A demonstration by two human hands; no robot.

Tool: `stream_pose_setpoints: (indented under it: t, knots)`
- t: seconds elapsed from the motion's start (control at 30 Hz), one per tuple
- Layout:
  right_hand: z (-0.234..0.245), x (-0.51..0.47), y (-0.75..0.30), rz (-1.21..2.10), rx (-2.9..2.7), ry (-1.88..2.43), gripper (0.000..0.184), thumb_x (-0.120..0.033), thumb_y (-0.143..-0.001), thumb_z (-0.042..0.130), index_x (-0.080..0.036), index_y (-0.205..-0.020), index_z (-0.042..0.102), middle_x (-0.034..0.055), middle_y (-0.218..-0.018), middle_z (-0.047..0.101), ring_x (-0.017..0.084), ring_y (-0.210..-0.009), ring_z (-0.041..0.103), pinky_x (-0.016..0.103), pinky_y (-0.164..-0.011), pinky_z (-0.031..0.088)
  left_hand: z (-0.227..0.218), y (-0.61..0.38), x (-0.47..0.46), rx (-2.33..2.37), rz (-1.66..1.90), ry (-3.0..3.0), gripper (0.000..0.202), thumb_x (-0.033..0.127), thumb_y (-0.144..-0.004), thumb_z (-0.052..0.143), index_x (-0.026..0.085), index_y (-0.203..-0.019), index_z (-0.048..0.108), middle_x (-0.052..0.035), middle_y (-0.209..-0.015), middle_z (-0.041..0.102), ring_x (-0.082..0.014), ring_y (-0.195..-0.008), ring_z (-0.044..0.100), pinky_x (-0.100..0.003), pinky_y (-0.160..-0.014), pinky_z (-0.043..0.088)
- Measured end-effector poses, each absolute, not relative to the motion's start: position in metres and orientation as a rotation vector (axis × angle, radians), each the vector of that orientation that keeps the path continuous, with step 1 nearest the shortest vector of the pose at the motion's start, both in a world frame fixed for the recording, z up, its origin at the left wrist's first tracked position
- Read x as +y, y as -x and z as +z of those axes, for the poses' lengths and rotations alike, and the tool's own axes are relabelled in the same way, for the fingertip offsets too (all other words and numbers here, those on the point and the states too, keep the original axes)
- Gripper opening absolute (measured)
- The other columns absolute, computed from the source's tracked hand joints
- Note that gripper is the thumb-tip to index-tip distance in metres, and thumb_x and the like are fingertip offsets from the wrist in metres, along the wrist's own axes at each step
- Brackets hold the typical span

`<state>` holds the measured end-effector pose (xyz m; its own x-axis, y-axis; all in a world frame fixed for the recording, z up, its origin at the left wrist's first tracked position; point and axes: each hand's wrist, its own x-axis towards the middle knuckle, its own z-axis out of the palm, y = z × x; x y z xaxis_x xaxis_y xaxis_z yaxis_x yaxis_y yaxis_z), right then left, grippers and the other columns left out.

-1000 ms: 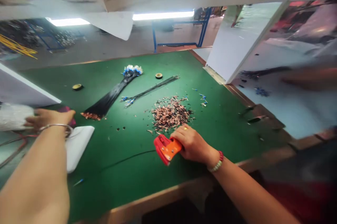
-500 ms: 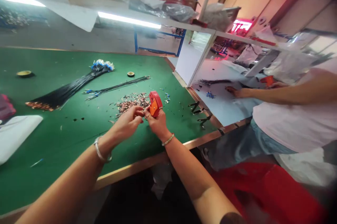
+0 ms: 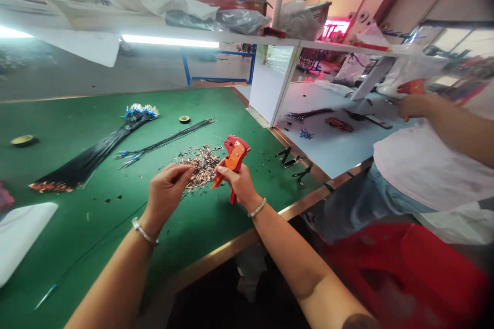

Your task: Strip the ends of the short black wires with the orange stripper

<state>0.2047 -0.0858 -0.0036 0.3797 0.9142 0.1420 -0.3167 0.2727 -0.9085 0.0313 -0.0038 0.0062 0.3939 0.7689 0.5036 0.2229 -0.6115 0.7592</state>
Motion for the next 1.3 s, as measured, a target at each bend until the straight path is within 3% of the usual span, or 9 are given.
stream_pose_setpoints:
  t: [0.17,0.3,0.47,0.6,0.7,0.8,0.93,1.1,1.3]
  knots:
    - [-0.005,-0.089,-0.199,1.047,-1.038,1.112,0.034,-0.040,-0.070,0.079,-0.015,-0.088,0.064,0.0016,-0.077,0.067,0.014,-0.068,0.064,0.031,-0.071,0.054,-0.007,-0.019,0.002,0.869,1.304,-2.066,0.024,0.039,-0.085,0.064,0.017,-0.085,0.073,-0.0008,-0.076,0.065,-0.0099,-0.063,0.055,-0.023,-0.060,0.044]
    - [-0.008,-0.093,-0.198,1.045,-1.189,1.207,0.037,-0.045,-0.074,0.077,-0.015,-0.093,0.066,0.0045,-0.087,0.069,0.016,-0.079,0.066,0.035,-0.083,0.052,-0.002,-0.016,0.000,0.891,1.359,-2.054,0.023,0.038,-0.088,0.061,0.017,-0.088,0.073,-0.0012,-0.079,0.065,-0.0101,-0.067,0.056,-0.023,-0.065,0.046]
    - [-0.003,-0.099,-0.202,1.118,-1.280,1.251,0.044,-0.056,-0.081,0.070,-0.016,-0.097,0.065,0.0051,-0.088,0.068,0.016,-0.081,0.063,0.032,-0.082,0.050,0.006,-0.016,-0.004,0.986,1.420,-2.002,0.026,0.040,-0.089,0.057,0.019,-0.088,0.073,-0.0019,-0.080,0.067,-0.0121,-0.069,0.059,-0.025,-0.070,0.048]
    - [0.008,-0.087,-0.203,1.243,-1.341,1.274,0.048,-0.062,-0.081,0.066,-0.014,-0.078,0.061,0.0039,-0.073,0.063,0.015,-0.069,0.059,0.030,-0.072,0.050,0.002,-0.017,-0.006,1.040,1.454,-2.036,0.025,0.039,-0.089,0.058,0.019,-0.089,0.073,-0.0033,-0.083,0.069,-0.0149,-0.076,0.060,-0.028,-0.079,0.048]
    - [0.010,-0.075,-0.208,1.490,-1.232,1.143,0.042,-0.055,-0.078,0.071,-0.014,-0.080,0.060,0.0025,-0.070,0.061,0.016,-0.064,0.060,0.031,-0.067,0.051,-0.001,-0.017,-0.006,1.045,1.495,-2.067,0.023,0.038,-0.089,0.059,0.019,-0.090,0.073,-0.0027,-0.079,0.069,-0.0149,-0.074,0.059,-0.029,-0.079,0.047]
    - [0.000,-0.070,-0.216,1.619,-1.104,0.949,0.039,-0.034,-0.066,0.081,-0.015,-0.093,0.060,0.0007,-0.079,0.061,0.016,-0.073,0.063,0.034,-0.077,0.053,-0.002,-0.017,-0.005,1.037,1.524,-2.047,0.022,0.036,-0.090,0.060,0.018,-0.090,0.072,-0.0028,-0.082,0.070,-0.0136,-0.071,0.058,-0.027,-0.075,0.047]
    - [-0.011,-0.072,-0.221,1.704,-1.088,0.838,0.044,-0.018,-0.062,0.077,-0.016,-0.103,0.060,-0.0007,-0.081,0.059,0.016,-0.078,0.062,0.036,-0.084,0.051,0.000,-0.018,-0.006,1.016,1.526,-2.048,0.019,0.033,-0.091,0.060,0.018,-0.090,0.071,-0.0017,-0.081,0.068,-0.0111,-0.068,0.058,-0.023,-0.067,0.045]
    - [-0.002,-0.075,-0.220,1.830,-1.115,0.757,0.049,-0.021,-0.066,0.069,-0.011,-0.114,0.064,0.0010,-0.077,0.058,0.017,-0.073,0.059,0.037,-0.074,0.053,0.008,-0.019,-0.011,0.935,1.586,-2.071,0.011,0.027,-0.090,0.062,0.019,-0.088,0.070,0.0035,-0.069,0.058,-0.0064,-0.056,0.047,-0.020,-0.055,0.039]
    - [0.005,-0.081,-0.223,1.880,-1.131,0.806,0.055,-0.032,-0.071,0.069,-0.009,-0.120,0.062,0.0056,-0.079,0.067,0.019,-0.072,0.063,0.037,-0.070,0.054,0.012,-0.019,-0.014,0.891,1.570,-2.088,0.009,0.025,-0.089,0.064,0.020,-0.089,0.071,0.0040,-0.069,0.056,-0.0058,-0.056,0.047,-0.020,-0.053,0.038]
